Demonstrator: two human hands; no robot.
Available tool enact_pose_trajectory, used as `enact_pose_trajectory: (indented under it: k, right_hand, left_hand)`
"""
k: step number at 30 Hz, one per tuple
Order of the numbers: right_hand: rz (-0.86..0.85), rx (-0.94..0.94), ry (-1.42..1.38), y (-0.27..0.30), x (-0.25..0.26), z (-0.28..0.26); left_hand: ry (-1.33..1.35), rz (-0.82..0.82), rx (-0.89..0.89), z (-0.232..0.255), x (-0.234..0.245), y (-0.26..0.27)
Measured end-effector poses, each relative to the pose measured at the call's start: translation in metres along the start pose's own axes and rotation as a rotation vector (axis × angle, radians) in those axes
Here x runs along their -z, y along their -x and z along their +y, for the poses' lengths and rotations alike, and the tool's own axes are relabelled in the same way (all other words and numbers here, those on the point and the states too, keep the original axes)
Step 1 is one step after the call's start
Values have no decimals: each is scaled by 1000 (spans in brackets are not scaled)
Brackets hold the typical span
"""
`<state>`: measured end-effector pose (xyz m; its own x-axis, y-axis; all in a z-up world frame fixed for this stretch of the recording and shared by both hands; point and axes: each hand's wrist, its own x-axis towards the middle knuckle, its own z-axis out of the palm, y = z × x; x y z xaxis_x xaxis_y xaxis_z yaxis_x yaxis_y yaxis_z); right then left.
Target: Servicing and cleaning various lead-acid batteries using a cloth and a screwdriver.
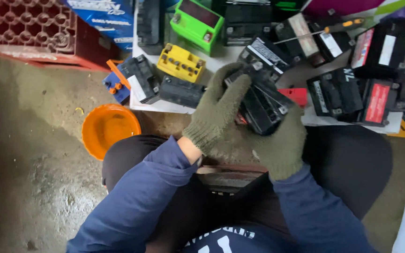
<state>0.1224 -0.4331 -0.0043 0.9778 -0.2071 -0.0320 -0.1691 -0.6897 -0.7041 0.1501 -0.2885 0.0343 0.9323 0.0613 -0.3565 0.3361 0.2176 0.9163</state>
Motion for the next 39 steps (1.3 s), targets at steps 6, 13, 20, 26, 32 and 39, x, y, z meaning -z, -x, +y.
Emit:
enact_pose_trajectory:
  k: [6,13,20,26,32,39]
  right_hand:
    - [-37,13,-84,-11,-5,-10]
    - [-58,193,-187,-26,-7,-8]
    - [-174,303,-139,-29,-27,7]
    - [-227,217,-238,-35,-37,-20]
    - [-184,142,-95,-44,-73,2]
    - [-145,183,-172,-44,-83,6]
  left_hand:
    - [-419,111,203,17,2,2]
    - [-638,-95,-479,36,26,5]
    - [-873,-118,-634,1,53,-37]
    - [-962,-160,-575,-1,65,-55]
    - [-1018,-136,-559,-13,71,-78]
    - [-1062,-148,-538,-12,73,-89]
